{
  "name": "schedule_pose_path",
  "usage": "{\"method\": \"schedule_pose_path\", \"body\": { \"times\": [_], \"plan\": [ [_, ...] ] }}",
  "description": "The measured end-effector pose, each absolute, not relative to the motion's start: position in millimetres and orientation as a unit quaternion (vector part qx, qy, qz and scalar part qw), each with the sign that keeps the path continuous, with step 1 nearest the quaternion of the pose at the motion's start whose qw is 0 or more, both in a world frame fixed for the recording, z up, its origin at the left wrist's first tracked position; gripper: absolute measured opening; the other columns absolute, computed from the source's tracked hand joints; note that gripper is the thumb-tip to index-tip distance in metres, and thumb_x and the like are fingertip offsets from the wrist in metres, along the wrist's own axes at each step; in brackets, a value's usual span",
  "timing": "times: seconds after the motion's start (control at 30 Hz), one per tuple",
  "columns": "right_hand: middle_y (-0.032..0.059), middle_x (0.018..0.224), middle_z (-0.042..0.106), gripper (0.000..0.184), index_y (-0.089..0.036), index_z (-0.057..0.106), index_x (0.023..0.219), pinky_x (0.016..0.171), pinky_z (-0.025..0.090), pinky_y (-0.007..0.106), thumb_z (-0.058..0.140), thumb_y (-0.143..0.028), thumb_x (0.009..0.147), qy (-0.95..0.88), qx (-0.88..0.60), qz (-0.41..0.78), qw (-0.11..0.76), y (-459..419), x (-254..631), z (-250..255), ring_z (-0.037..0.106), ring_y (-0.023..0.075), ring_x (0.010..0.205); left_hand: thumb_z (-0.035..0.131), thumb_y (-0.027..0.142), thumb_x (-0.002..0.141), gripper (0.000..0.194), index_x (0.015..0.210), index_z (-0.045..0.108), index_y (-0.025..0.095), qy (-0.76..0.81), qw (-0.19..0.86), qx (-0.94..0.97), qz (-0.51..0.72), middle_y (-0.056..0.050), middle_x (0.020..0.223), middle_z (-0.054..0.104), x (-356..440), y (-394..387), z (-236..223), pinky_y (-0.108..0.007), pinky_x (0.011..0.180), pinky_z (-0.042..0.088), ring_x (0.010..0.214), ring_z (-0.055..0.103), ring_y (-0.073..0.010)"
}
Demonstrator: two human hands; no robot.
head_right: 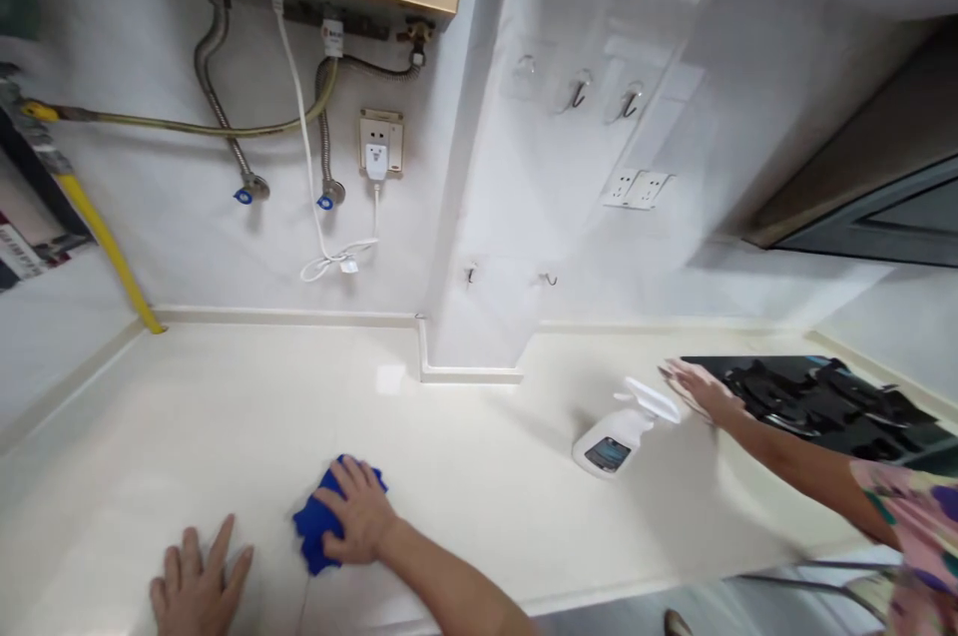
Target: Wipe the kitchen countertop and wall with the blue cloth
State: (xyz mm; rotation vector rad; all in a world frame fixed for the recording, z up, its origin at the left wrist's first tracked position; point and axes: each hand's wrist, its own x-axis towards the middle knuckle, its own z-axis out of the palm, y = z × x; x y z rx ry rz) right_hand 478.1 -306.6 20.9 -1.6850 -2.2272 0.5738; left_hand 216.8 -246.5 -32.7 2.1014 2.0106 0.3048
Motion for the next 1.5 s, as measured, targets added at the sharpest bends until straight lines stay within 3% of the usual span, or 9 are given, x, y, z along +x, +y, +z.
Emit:
{"method": "schedule_pose_path", "body": {
  "times": [0.13,0.37,0.47,0.6,0.77,1.0,1.2,1.4,1.5],
  "plan": [
    [0.0144,0.163,0.019,0.07,-0.025,0.039,0.149,0.12,0.014,0.058,0.057,-0.043,0.083,-0.681,-0.706,0.132,0.141,-305,550,3,0.012,0.0359,0.151,0.017,0.051,0.091,0.069,0.147,0.041,0.017,0.698,0.135,0.698,0.083,-0.018,0.158,0.029,162,-234,-22,-0.054,0.119,0.018,0.149,0.02,-0.0342],
    [0.0198,0.161,0.023,0.066,-0.014,0.04,0.148,0.117,0.019,0.057,0.049,-0.03,0.085,-0.526,-0.845,0.048,0.088,-319,613,0,0.016,0.0399,0.149,0.015,0.06,0.087,0.077,0.143,0.046,0.016,0.807,0.093,0.574,0.105,-0.022,0.157,0.025,121,-223,6,-0.061,0.117,0.014,0.148,0.014,-0.0438],
    [0.0213,0.163,0.014,0.077,-0.013,0.035,0.15,0.117,0.013,0.061,0.055,-0.03,0.078,-0.603,-0.791,0.061,0.084,-331,572,-12,0.006,0.0429,0.15,0.011,0.062,0.088,0.08,0.147,0.039,0.016,0.826,0.103,0.542,0.115,-0.024,0.159,0.019,139,-217,7,-0.063,0.117,0.01,0.148,0.011,-0.0443],
    [0.0163,0.165,0.001,0.088,-0.02,0.029,0.153,0.118,0.003,0.062,0.061,-0.037,0.073,-0.76,-0.632,0.117,0.092,-326,523,-23,-0.003,0.0421,0.15,0.013,0.063,0.089,0.079,0.15,0.033,0.016,0.844,0.069,0.52,0.112,-0.027,0.161,0.012,161,-217,3,-0.064,0.117,0.004,0.15,0.006,-0.0433],
    [0.0137,0.165,0.007,0.082,-0.021,0.032,0.152,0.119,0.003,0.059,0.058,-0.04,0.076,-0.794,-0.589,0.121,0.093,-239,539,-15,0.0,0.0393,0.15,0.015,0.06,0.09,0.078,0.148,0.035,0.013,0.84,0.055,0.529,0.107,-0.028,0.159,0.017,166,-219,7,-0.065,0.116,0.008,0.149,0.01,-0.0434],
    [0.0195,0.161,0.019,0.071,-0.012,0.034,0.149,0.116,0.014,0.058,0.049,-0.039,0.085,-0.704,-0.706,0.043,0.06,-64,585,1,0.01,0.0398,0.148,0.029,0.051,0.088,0.071,0.151,0.03,0.019,0.842,0.031,0.533,0.073,-0.021,0.163,0.01,165,-213,1,-0.068,0.111,0.018,0.147,0.013,-0.0425],
    [0.0263,0.161,0.011,0.076,-0.006,0.023,0.152,0.111,0.01,0.066,0.044,-0.042,0.089,-0.64,-0.765,0.051,0.044,19,529,5,0.004,0.0479,0.146,0.016,0.058,0.091,0.074,0.145,0.04,0.013,0.833,0.02,0.543,0.104,-0.026,0.159,0.015,170,-211,0,-0.067,0.114,0.012,0.148,0.01,-0.0421],
    [0.0188,0.165,0.0,0.078,-0.014,0.022,0.153,0.115,-0.007,0.063,0.047,-0.047,0.087,-0.784,-0.603,0.13,0.071,-60,409,8,-0.007,0.0438,0.148,0.013,0.059,0.092,0.076,0.147,0.036,0.013,0.842,0.031,0.532,0.085,-0.027,0.159,0.014,166,-210,-1,-0.066,0.116,0.008,0.15,0.006,-0.0407],
    [0.0172,0.165,-0.002,0.079,-0.017,0.022,0.153,0.117,-0.005,0.062,0.051,-0.047,0.086,-0.847,-0.493,0.175,0.095,-139,378,19,-0.007,0.0409,0.15,0.012,0.06,0.091,0.077,0.148,0.036,0.013,0.841,0.036,0.532,0.092,-0.027,0.159,0.016,162,-211,-3,-0.066,0.116,0.008,0.149,0.007,-0.0419]
  ]
}}
